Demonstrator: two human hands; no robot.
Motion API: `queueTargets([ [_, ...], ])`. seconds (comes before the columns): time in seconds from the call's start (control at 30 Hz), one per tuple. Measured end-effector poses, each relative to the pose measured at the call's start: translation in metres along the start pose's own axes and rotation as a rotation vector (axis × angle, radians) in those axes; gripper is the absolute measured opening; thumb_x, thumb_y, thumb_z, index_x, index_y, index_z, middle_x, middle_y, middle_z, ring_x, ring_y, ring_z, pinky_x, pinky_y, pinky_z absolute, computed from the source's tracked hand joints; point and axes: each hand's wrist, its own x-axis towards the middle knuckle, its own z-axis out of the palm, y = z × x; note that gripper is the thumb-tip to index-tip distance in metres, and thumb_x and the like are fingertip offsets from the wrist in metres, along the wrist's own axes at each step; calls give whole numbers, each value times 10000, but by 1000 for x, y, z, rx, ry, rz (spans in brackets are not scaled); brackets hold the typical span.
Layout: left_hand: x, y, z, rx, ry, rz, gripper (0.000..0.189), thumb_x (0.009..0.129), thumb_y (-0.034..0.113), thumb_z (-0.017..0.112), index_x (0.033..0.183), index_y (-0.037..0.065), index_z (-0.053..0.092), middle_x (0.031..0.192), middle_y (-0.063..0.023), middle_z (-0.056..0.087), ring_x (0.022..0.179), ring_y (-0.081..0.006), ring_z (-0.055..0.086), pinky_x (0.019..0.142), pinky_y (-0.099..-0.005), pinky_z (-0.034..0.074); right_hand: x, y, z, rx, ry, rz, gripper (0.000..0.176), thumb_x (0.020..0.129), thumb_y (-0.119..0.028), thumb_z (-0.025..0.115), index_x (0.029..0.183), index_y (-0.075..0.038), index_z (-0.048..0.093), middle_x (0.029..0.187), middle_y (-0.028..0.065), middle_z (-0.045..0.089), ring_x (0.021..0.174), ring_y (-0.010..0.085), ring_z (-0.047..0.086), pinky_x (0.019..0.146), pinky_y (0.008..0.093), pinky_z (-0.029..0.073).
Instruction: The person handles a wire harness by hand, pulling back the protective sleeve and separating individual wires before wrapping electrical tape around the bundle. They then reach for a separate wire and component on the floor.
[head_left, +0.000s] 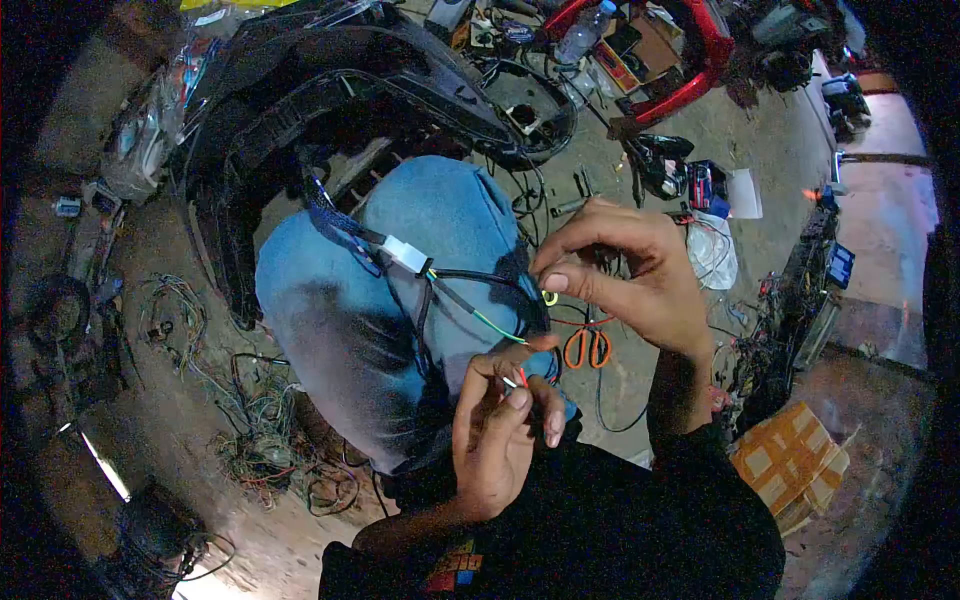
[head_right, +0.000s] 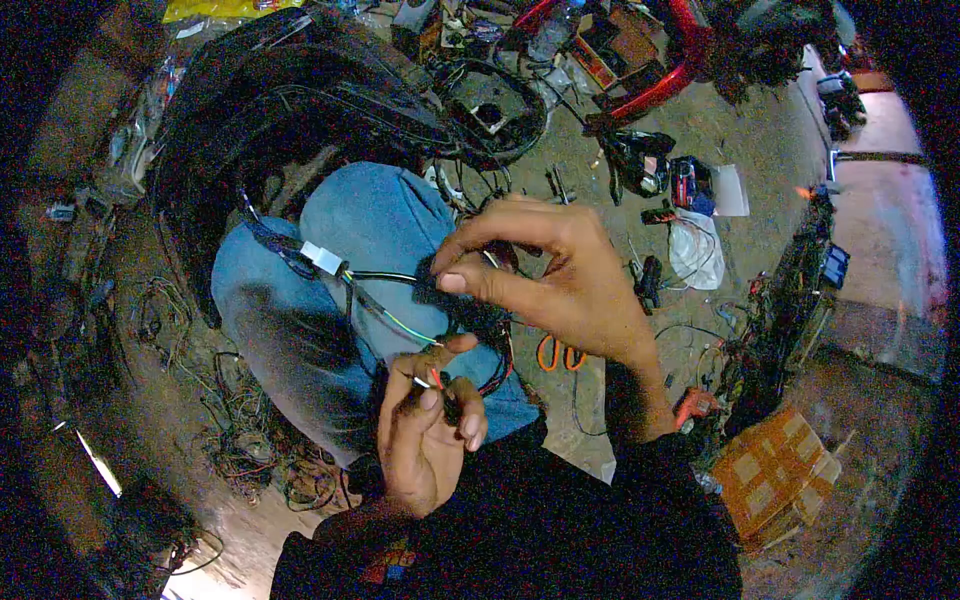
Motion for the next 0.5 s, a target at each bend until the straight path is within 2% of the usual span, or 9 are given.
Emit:
queueTargets([
  [0.07,1,-1,5,12,24,32,241,972,172,550,1158,47,461,1385,-192,494,737,-192,555,562,-299,456,2,3,1,-55,-47,-133,138,857,-166,759,955,-71,772,922,67,738,877,212,675,816,352,498],
  [0.27,0,-14,5,41,29,137,219,976,149,551,1144,37,468,1349,-169,514,755,-181,542,569,-289,433,5,3,5,-58,-155,-201,134,842,-181,767,928,-78,773,879,69,723,832,212,673,793,344,501],
  [0.5,-3,-12,6,23,41,106,235,980,150,560,1172,49,472,1205,-122,541,749,-166,521,575,-279,410,13,-4,16,33,-327,-40,196,824,-226,787,902,-48,761,853,86,709,815,211,661,769,339,504],
])
